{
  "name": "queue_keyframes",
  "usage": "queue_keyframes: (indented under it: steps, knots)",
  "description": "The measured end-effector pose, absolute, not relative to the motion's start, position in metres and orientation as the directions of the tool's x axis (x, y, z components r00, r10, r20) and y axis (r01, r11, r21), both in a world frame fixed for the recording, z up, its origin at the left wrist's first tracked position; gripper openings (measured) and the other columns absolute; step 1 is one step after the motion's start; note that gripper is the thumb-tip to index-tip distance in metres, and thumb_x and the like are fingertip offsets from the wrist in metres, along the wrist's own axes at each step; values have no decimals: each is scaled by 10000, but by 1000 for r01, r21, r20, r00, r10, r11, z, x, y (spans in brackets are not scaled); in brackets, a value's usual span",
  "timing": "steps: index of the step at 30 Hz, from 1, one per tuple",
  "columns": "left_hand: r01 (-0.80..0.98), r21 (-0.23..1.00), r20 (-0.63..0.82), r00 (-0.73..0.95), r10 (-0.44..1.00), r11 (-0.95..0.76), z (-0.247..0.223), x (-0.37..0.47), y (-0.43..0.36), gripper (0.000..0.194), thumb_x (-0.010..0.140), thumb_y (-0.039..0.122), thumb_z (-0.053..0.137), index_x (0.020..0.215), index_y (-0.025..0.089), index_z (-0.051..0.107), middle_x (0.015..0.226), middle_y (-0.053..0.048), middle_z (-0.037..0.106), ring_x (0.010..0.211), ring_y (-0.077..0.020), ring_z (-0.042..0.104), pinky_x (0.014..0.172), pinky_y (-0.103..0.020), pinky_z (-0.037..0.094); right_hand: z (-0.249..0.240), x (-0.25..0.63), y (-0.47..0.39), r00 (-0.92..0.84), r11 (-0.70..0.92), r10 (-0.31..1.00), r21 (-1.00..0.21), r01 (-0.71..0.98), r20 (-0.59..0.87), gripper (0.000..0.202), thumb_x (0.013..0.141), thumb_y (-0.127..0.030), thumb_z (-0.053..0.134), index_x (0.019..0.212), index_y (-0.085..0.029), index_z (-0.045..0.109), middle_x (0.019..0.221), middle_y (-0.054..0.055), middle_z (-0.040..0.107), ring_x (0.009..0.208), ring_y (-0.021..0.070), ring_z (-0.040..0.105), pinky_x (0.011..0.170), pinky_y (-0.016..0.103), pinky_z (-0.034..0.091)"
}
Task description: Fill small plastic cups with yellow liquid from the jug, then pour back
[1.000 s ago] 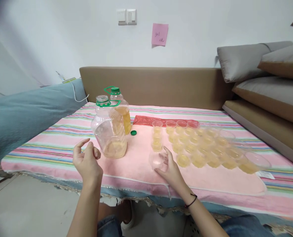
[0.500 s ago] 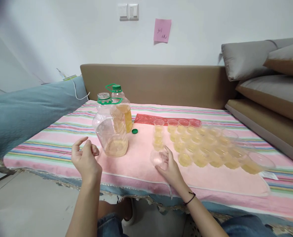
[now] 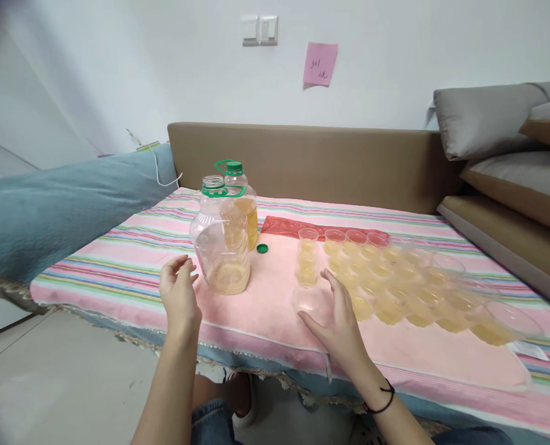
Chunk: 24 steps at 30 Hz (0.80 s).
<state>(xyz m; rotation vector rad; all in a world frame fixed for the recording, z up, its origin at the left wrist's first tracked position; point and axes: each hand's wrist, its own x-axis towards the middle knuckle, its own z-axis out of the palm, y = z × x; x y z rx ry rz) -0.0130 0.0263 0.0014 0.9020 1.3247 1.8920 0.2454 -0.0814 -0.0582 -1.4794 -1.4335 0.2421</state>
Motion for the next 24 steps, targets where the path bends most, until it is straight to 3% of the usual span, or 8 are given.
queue_keyframes:
  steps: [4,7,11,16,24]
  knots:
    - [-104,967,150,-498,854,-231,-4,-11,31,281,766,356,655,1012,224,616,1142,-38,617,1089,-187,552,941,-326,422,-18,213,-61,210,335,794,-699,632,571,726,783,-434,711,1418,-296,388,1479,96,439,1404,310,370,1170,584,298]
    - [-105,972,146,-440,886,-212,-6,-9,35,311,794,369,627,1070,226,612,1168,-47,625,1133,-199,557,1008,-343,409,2,186,-22,131,377,842,-745,550,523,763,755,-440,729,1415,-270,386,1510,116,415,1415,325,358,1162,584,302]
    - [-109,976,128,-408,904,-188,-6,-10,39,314,830,384,576,1094,216,596,1177,-63,630,1138,-205,574,1016,-347,422,13,161,41,-81,369,928,-869,330,364,935,602,-407,851,1402,-248,393,1466,142,467,1381,346,411,1125,557,363]
    - [-97,979,132,-375,918,-180,-4,-15,40,314,849,387,577,1105,207,592,1203,-75,637,1121,-202,598,965,-324,464,11,149,89,-303,407,889,-895,183,343,1148,510,-337,910,1475,-288,291,1491,117,438,1386,308,410,1140,530,344]
    - [-111,953,223,-369,902,-281,6,-26,30,362,875,465,567,1116,210,657,1190,-71,677,1088,-206,626,931,-324,487,28,141,75,-163,424,903,-883,201,397,1029,555,-435,895,1429,-278,374,1444,124,499,1314,312,495,1102,529,405]
